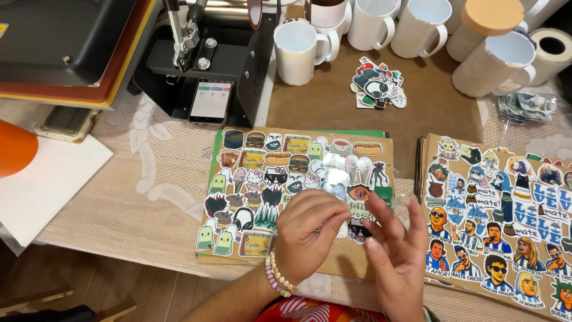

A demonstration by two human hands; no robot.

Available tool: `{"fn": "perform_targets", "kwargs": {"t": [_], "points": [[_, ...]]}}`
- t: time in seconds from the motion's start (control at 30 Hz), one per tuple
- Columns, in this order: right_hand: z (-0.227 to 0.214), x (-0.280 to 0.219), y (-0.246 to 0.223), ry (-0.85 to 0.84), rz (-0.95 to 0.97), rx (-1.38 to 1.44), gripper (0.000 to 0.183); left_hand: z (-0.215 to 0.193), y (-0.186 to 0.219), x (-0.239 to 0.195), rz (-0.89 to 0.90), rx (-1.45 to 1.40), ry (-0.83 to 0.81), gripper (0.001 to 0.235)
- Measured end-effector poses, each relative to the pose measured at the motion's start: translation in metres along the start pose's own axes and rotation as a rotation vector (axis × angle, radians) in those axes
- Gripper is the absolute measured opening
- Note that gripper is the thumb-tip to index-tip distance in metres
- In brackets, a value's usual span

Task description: Peeling the backing off stickers and sticking them onto a board.

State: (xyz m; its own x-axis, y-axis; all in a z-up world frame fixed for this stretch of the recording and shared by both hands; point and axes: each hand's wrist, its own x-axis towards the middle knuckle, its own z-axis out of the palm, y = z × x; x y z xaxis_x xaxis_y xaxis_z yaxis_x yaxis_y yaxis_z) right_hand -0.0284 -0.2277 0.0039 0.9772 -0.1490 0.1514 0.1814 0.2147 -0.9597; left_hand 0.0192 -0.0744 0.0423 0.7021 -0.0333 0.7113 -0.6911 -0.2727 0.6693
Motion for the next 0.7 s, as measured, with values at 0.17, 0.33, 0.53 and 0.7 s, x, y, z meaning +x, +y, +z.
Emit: {"fn": "perform_targets", "kwargs": {"t": [0.17, 0.33, 0.53, 0.7], "points": [[-0.005, -0.005, 0.010, -0.038, 0.034, 0.075, 0.076, -0.003, 0.001, -0.008, 0.054, 0.072, -0.004, 0.012], [-0.012, -0.011, 0.020, -0.035, 0.068, 0.144, 0.070, -0.006, 0.002, -0.010, 0.116, 0.105, -0.041, 0.015], [-0.015, -0.013, 0.025, -0.064, 0.022, 0.146, 0.069, -0.005, 0.001, -0.013, 0.100, 0.067, -0.060, 0.012], [-0.013, -0.015, 0.023, -0.091, 0.015, 0.137, 0.070, -0.005, -0.003, -0.018, 0.119, 0.113, -0.097, 0.019]]}}
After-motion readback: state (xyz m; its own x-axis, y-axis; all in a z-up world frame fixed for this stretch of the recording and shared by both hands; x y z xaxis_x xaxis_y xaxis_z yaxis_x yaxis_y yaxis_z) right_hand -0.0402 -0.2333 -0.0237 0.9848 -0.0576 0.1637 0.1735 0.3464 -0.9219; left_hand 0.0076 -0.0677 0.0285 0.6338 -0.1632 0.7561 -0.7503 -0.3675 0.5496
